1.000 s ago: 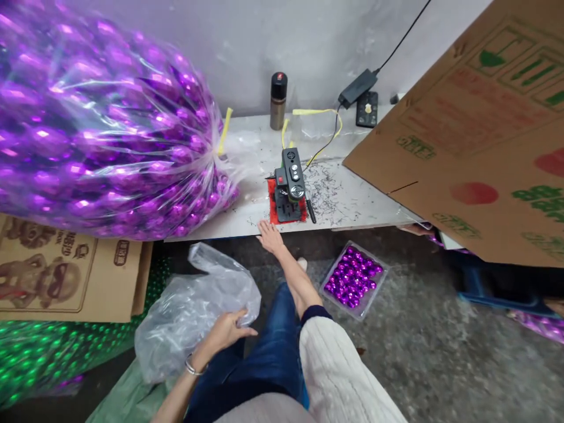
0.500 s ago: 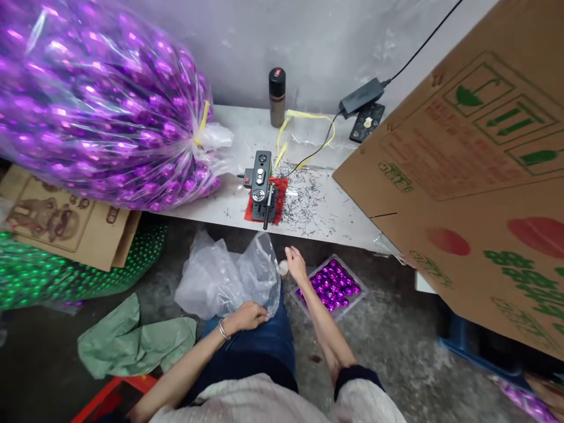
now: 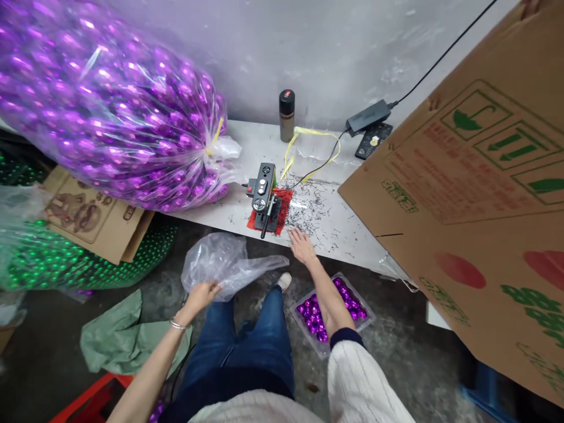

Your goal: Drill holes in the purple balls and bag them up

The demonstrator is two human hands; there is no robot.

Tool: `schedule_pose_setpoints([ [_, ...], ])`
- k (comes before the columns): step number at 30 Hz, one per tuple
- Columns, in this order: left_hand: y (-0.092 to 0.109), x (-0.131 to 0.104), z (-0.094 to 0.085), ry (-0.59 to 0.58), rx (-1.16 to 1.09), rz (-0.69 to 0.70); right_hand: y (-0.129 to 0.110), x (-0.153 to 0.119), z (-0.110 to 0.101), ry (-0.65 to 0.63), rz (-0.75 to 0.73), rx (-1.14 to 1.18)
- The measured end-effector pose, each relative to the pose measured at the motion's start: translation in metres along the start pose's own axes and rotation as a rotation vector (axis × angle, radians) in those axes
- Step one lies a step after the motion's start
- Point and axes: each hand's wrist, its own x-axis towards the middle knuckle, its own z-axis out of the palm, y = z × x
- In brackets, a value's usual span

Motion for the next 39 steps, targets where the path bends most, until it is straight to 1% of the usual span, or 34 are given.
schedule_pose_setpoints([
  [2,-0.008,0.003,-0.014,0.108,-0.057,-0.048,0.020,-0.012,-0.014,0.075,0.096,0.004],
  [3,-0.008,0.004,-0.020,0.151,-0.083,-0.043,0.025,-0.016,-0.019,0.116,0.146,0.007],
  [4,-0.006,0.004,-0.025,0.182,-0.105,-0.014,0.026,-0.020,-0.024,0.149,0.186,0.010],
  [6,0.008,0.004,-0.031,0.201,-0.139,0.114,0.013,-0.025,-0.027,0.166,0.200,0.028],
  [7,0.017,0.003,-0.031,0.192,-0.152,0.204,0.000,-0.028,-0.026,0.139,0.154,0.045],
  [8,0.029,0.001,-0.029,0.177,-0.164,0.300,-0.015,-0.030,-0.024,0.089,0.067,0.063],
  [11,0.060,-0.013,-0.014,0.117,-0.199,0.587,-0.065,-0.040,-0.015,-0.106,-0.309,0.074],
  [12,0.067,-0.019,-0.007,0.089,-0.208,0.660,-0.079,-0.043,-0.012,-0.166,-0.398,0.050],
  [13,0.071,-0.027,0.000,0.047,-0.212,0.710,-0.089,-0.046,-0.011,-0.229,-0.449,0.011],
  [14,0.071,-0.035,0.006,-0.009,-0.212,0.732,-0.097,-0.049,-0.009,-0.293,-0.463,-0.034],
  [15,0.068,-0.043,0.011,-0.076,-0.206,0.725,-0.103,-0.052,-0.009,-0.359,-0.461,-0.075],
  [17,0.053,-0.057,0.018,-0.203,-0.209,0.625,-0.113,-0.060,-0.009,-0.467,-0.459,-0.129],
  [18,0.043,-0.063,0.020,-0.248,-0.229,0.538,-0.120,-0.067,-0.010,-0.495,-0.468,-0.138],
  [19,0.032,-0.067,0.020,-0.266,-0.258,0.430,-0.129,-0.075,-0.011,-0.503,-0.479,-0.136],
  [20,0.021,-0.069,0.019,-0.256,-0.287,0.308,-0.140,-0.085,-0.013,-0.498,-0.488,-0.129],
  [21,0.011,-0.070,0.018,-0.217,-0.309,0.192,-0.154,-0.096,-0.015,-0.489,-0.504,-0.119],
  [22,0.004,-0.068,0.016,-0.149,-0.322,0.099,-0.170,-0.108,-0.016,-0.482,-0.529,-0.104],
  [23,0.000,-0.064,0.014,-0.054,-0.332,0.045,-0.187,-0.119,-0.018,-0.478,-0.566,-0.082],
  [24,0.000,-0.056,0.011,0.061,-0.345,0.033,-0.204,-0.129,-0.019,-0.478,-0.621,-0.052],
  [25,0.002,-0.047,0.009,0.181,-0.359,0.057,-0.220,-0.138,-0.020,-0.491,-0.681,-0.024],
  [26,0.006,-0.034,0.008,0.281,-0.368,0.101,-0.234,-0.144,-0.020,-0.508,-0.738,0.003],
  [27,0.011,-0.020,0.007,0.348,-0.364,0.138,-0.245,-0.149,-0.020,-0.525,-0.786,0.028],
  [28,0.016,-0.005,0.006,0.369,-0.338,0.155,-0.252,-0.151,-0.019,-0.538,-0.813,0.048],
  [29,0.020,0.010,0.007,0.339,-0.289,0.147,-0.256,-0.152,-0.019,-0.537,-0.810,0.063],
  [31,0.020,0.039,0.009,0.172,-0.178,0.092,-0.254,-0.149,-0.017,-0.503,-0.725,0.099],
  [33,0.009,0.061,0.011,0.000,-0.118,0.063,-0.239,-0.142,-0.016,-0.464,-0.581,0.181],
  [34,0.001,0.069,0.012,-0.051,-0.110,0.075,-0.227,-0.137,-0.017,-0.477,-0.520,0.250],
  [35,-0.007,0.075,0.013,-0.071,-0.110,0.100,-0.213,-0.130,-0.018,-0.518,-0.462,0.332],
  [37,-0.022,0.084,0.011,-0.038,-0.115,0.162,-0.176,-0.111,-0.026,-0.615,-0.304,0.485],
  [38,-0.028,0.088,0.009,-0.007,-0.116,0.191,-0.154,-0.098,-0.031,-0.622,-0.155,0.517],
  [39,-0.031,0.092,0.005,0.030,-0.124,0.221,-0.133,-0.082,-0.038,-0.459,0.067,0.493],
])
